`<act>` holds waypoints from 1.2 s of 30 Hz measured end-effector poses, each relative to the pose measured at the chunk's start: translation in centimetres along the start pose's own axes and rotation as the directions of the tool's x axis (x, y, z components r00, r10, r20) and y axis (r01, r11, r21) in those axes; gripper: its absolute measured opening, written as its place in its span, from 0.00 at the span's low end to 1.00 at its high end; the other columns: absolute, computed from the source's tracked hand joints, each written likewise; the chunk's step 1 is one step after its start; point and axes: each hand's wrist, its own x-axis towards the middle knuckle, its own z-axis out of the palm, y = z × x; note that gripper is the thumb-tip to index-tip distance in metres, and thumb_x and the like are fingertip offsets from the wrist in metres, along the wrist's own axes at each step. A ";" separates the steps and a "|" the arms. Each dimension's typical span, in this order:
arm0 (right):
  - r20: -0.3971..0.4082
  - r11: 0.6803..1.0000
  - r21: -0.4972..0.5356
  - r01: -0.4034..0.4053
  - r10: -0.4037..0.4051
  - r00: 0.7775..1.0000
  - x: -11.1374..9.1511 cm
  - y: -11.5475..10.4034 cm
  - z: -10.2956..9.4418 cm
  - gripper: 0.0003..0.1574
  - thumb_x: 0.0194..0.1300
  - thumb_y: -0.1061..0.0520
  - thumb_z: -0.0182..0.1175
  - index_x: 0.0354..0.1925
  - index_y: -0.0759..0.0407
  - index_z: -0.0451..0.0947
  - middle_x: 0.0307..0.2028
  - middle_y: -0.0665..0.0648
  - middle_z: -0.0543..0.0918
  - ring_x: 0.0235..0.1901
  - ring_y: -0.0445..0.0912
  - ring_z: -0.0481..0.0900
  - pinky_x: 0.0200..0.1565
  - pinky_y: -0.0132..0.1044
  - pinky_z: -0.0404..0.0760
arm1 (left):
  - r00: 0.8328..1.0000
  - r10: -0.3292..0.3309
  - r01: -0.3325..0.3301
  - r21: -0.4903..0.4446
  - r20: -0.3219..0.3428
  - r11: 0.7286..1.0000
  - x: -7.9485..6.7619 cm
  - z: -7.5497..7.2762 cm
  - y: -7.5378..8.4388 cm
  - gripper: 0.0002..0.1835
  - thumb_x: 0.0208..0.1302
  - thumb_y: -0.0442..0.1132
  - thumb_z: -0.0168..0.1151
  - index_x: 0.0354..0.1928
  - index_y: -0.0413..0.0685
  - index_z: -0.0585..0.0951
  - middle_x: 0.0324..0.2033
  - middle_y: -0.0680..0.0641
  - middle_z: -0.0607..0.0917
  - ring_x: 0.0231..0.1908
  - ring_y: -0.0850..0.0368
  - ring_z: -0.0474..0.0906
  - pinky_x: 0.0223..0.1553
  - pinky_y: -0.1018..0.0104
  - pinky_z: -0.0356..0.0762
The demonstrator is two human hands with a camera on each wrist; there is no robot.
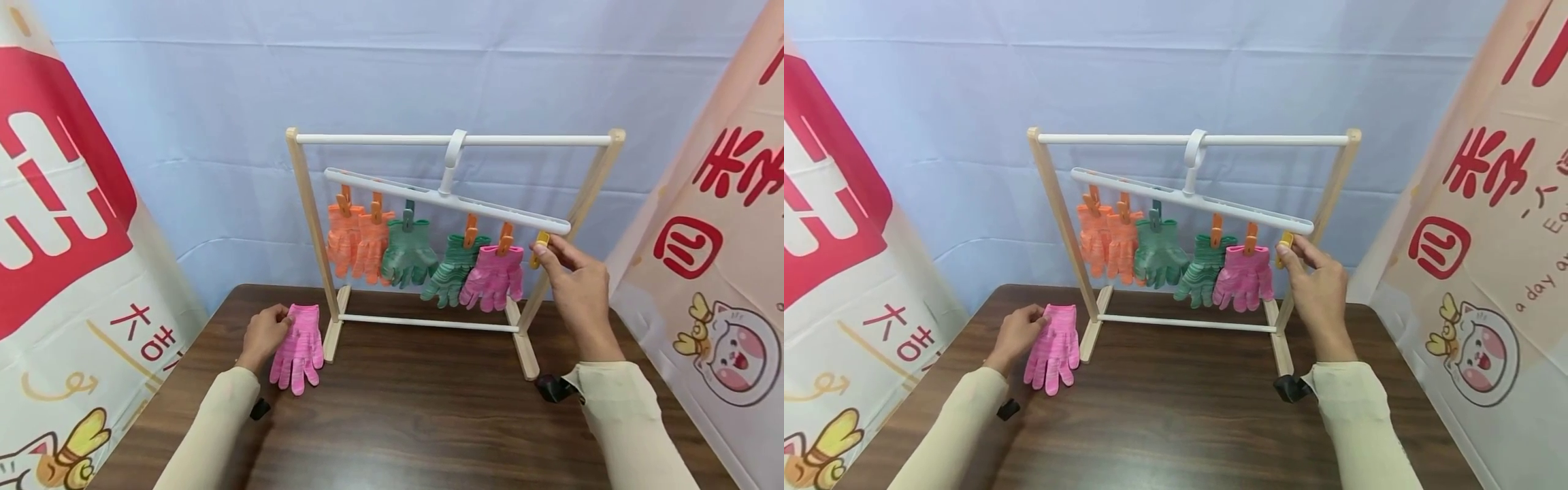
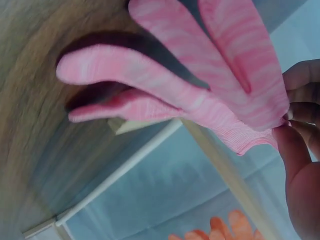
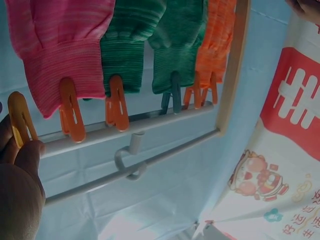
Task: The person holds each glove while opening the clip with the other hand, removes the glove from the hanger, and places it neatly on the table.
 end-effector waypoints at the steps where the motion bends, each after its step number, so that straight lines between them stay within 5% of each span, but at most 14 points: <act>1: 0.000 1.000 -0.003 0.001 -0.001 1.000 0.0 0.0 0.0 0.29 0.58 0.39 0.58 0.56 0.46 0.75 0.44 0.53 0.82 0.46 0.37 0.75 0.40 0.21 0.71 | 1.000 -0.003 0.003 0.006 0.002 1.000 0.1 0.1 -0.1 0.10 0.65 0.44 0.53 0.40 0.47 0.79 0.30 0.45 0.80 0.27 0.52 0.72 0.25 0.61 0.66; 36: -0.002 0.998 0.006 0.061 -0.061 0.998 0.0 0.1 0.2 0.29 0.61 0.42 0.56 0.59 0.49 0.71 0.46 0.55 0.81 0.43 0.37 0.75 0.40 0.21 0.71 | 0.995 -0.082 0.079 0.056 0.050 0.995 1.5 2.2 -2.7 0.18 0.64 0.44 0.51 0.51 0.41 0.75 0.40 0.41 0.81 0.40 0.44 0.76 0.37 0.50 0.70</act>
